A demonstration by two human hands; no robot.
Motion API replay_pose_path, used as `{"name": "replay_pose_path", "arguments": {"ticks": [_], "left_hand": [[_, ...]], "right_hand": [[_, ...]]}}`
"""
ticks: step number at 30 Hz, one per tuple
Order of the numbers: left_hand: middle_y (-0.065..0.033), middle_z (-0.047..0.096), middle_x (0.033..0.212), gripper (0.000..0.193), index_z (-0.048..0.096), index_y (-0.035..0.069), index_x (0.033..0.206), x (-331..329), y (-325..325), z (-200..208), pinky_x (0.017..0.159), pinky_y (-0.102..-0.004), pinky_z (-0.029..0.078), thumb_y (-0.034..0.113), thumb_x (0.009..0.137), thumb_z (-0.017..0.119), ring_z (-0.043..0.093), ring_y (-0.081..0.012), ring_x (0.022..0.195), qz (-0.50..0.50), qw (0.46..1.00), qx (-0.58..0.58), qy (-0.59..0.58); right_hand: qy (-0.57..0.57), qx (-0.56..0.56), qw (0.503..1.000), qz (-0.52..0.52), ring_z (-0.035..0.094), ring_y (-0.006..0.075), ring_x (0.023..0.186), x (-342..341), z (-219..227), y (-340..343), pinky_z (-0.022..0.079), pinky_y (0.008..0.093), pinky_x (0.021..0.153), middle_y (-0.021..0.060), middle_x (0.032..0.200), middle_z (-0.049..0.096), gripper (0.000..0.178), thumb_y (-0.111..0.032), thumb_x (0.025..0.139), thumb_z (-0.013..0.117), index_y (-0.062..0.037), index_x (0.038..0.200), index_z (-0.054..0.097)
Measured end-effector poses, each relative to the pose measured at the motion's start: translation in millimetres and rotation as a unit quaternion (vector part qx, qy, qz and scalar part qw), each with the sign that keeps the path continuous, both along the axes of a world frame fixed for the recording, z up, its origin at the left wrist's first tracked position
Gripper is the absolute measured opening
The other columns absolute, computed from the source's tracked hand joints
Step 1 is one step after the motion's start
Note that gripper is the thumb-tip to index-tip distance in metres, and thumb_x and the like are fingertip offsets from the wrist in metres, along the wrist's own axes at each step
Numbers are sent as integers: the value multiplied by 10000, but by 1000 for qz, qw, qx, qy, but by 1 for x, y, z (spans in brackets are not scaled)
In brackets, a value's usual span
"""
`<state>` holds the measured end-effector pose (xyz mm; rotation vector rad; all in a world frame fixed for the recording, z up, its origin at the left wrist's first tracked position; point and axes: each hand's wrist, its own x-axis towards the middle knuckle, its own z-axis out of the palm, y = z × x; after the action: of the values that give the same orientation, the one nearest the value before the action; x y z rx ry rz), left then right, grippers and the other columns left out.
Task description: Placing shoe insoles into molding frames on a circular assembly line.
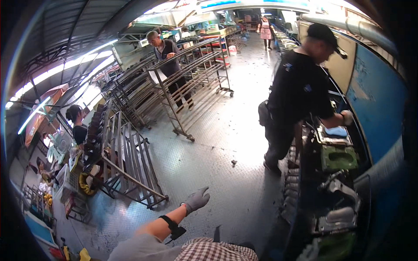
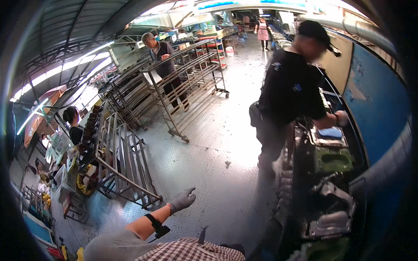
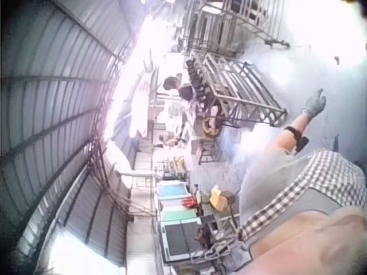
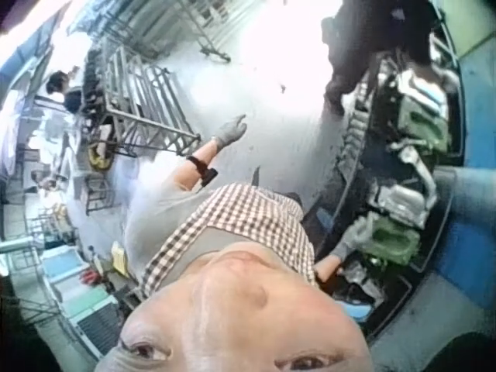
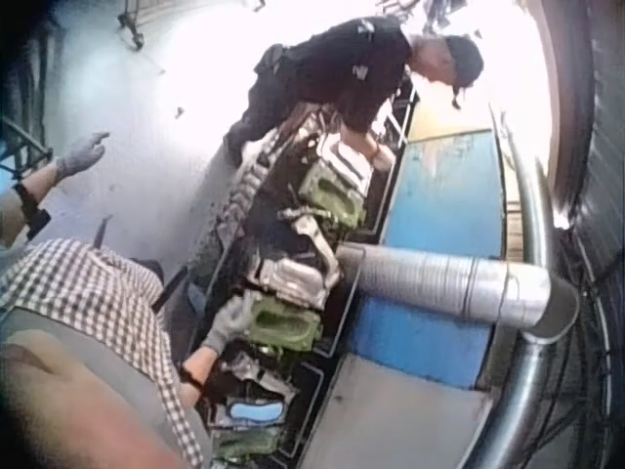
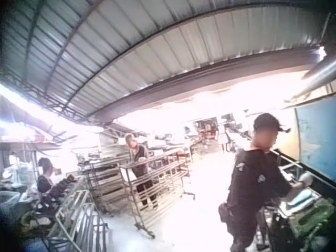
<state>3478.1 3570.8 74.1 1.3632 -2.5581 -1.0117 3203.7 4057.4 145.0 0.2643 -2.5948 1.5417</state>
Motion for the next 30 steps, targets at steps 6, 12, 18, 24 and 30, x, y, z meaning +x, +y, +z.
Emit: {"name": "replay_pose_path", "arguments": {"ticks": [6,12,18,24,30], "left_hand": [[-327,627,1287,683,457,16,1501,-60,-117,-5,1019,-422,482,389,948,605,626,-337,1213,97,981,164,14],[-177,720,1017,720,427,-22,1507,-32,-249,-120,795,-427,545,405,958,612,693,-300,882,166,982,87,20],[-244,675,1209,360,681,22,1195,33,-300,-139,936,-448,522,249,926,606,652,-384,1130,48,969,38,-240],[-237,703,1126,305,706,48,1144,-77,-471,-140,875,-473,545,231,929,590,684,-393,1033,102,954,79,-271],[-243,707,1120,322,718,52,1134,-162,-735,-129,864,-498,552,270,938,584,695,-409,998,65,942,82,-317]], "right_hand": [[13,71,943,324,678,308,1083,-128,-29,-289,522,379,963,179,1152,706,315,-129,932,668,-51,1236,699],[-17,126,865,486,713,290,1060,-233,-95,-587,545,372,925,182,1140,731,385,-210,951,608,-72,1307,658],[-131,170,740,637,701,315,1111,-248,-36,-900,531,408,972,182,1187,726,464,-326,954,575,-164,1388,615],[-126,180,692,688,727,270,979,-323,-84,-1169,545,379,921,169,1139,738,520,-338,956,559,-108,1421,580],[-506,-19,768,392,632,238,646,-503,-247,-1260,491,358,507,131,856,653,375,-165,945,526,-95,1306,597]]}}
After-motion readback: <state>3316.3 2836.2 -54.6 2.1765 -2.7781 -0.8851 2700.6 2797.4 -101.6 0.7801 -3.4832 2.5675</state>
